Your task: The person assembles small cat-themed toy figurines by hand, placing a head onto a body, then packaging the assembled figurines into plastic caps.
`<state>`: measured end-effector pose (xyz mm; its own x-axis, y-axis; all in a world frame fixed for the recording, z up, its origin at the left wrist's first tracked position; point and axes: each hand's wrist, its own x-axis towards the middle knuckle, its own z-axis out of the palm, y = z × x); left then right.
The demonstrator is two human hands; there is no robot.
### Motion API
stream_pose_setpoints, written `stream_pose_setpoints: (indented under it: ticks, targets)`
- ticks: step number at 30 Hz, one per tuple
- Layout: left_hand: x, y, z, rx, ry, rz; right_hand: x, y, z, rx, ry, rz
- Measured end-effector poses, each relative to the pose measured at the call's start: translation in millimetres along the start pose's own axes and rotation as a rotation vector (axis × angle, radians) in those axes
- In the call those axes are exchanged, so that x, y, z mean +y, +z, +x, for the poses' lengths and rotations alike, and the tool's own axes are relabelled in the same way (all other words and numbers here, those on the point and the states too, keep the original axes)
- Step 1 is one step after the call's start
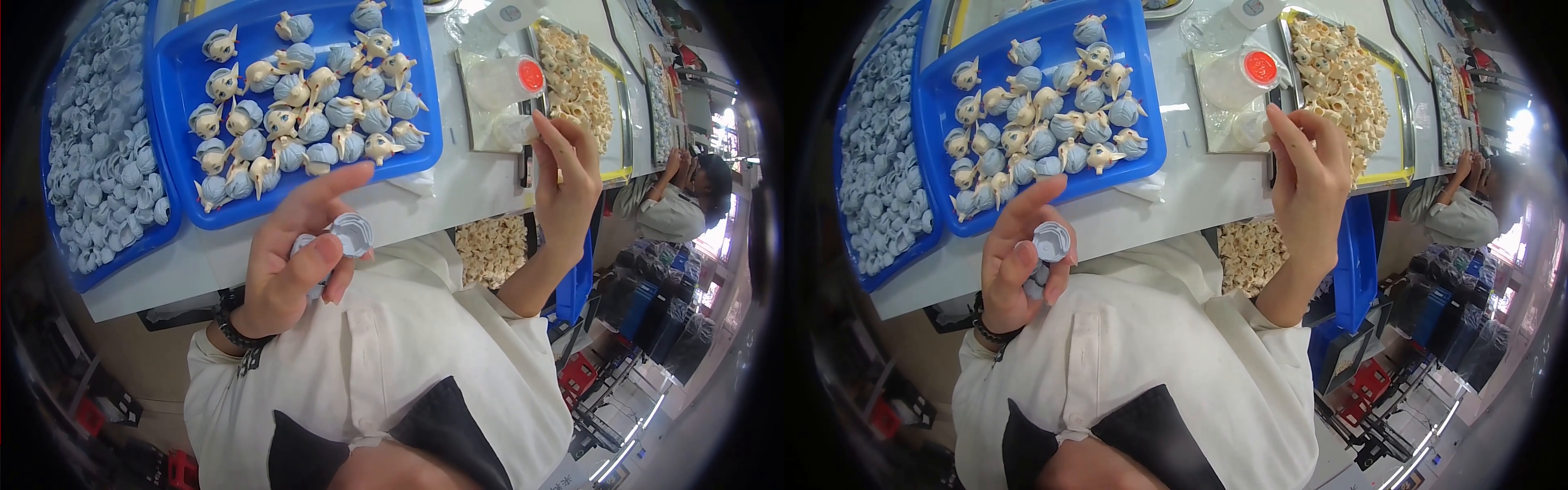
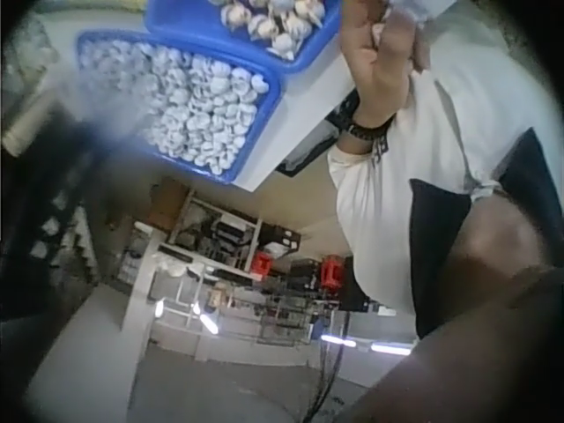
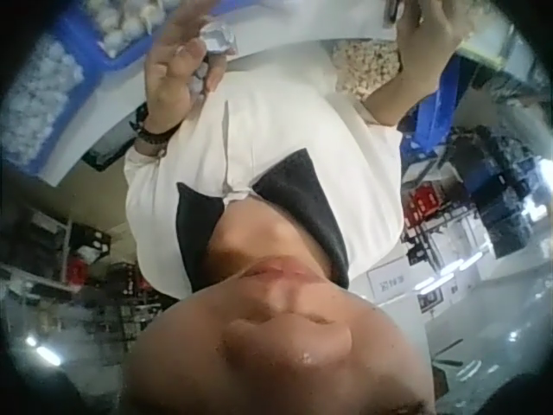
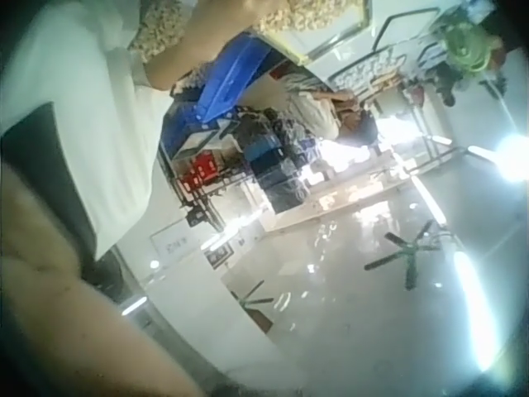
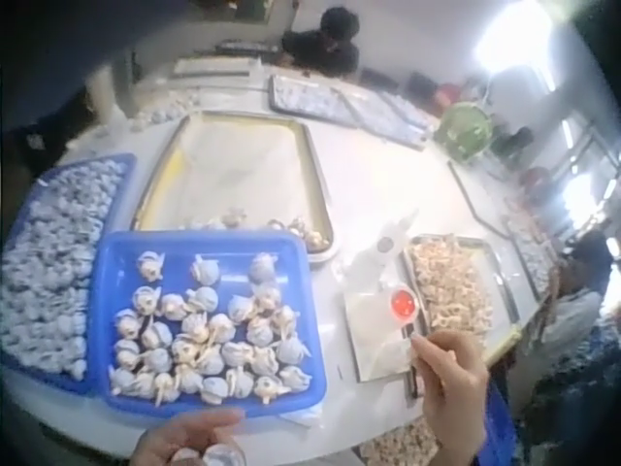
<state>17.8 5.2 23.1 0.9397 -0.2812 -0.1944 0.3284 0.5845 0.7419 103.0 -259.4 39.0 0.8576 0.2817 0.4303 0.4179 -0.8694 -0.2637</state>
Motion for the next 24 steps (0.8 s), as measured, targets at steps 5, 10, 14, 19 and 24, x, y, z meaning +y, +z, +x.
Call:
stream_pose_setpoints:
  ticks: [5,10,14,19,24]
  targets:
    - [-2.4,-7.5,-2.0,-0.046,-0.028,-0.006,-3.9,-8.0,13.6,-0.119,-0.006,-0.008]
    - [-1.4,-8.5,-2.5,-0.089,-0.041,0.019,-2.0,-12.1,20.6,-0.183,-0.038,-0.027]
    - [-3.6,-8.2,-1.5,-0.094,0.005,0.044,-2.8,-12.7,22.4,-0.183,-0.001,0.042]
    - [0.3,-3.5,-2.3,-0.081,-0.02,0.042,-11.0,-21.2,16.0,-0.055,0.027,0.153]
    - [-0.7,-5.4,-2.2,-0.103,-0.014,0.046,-62.0,7.2,-21.4,0.349,-0.161,0.851]
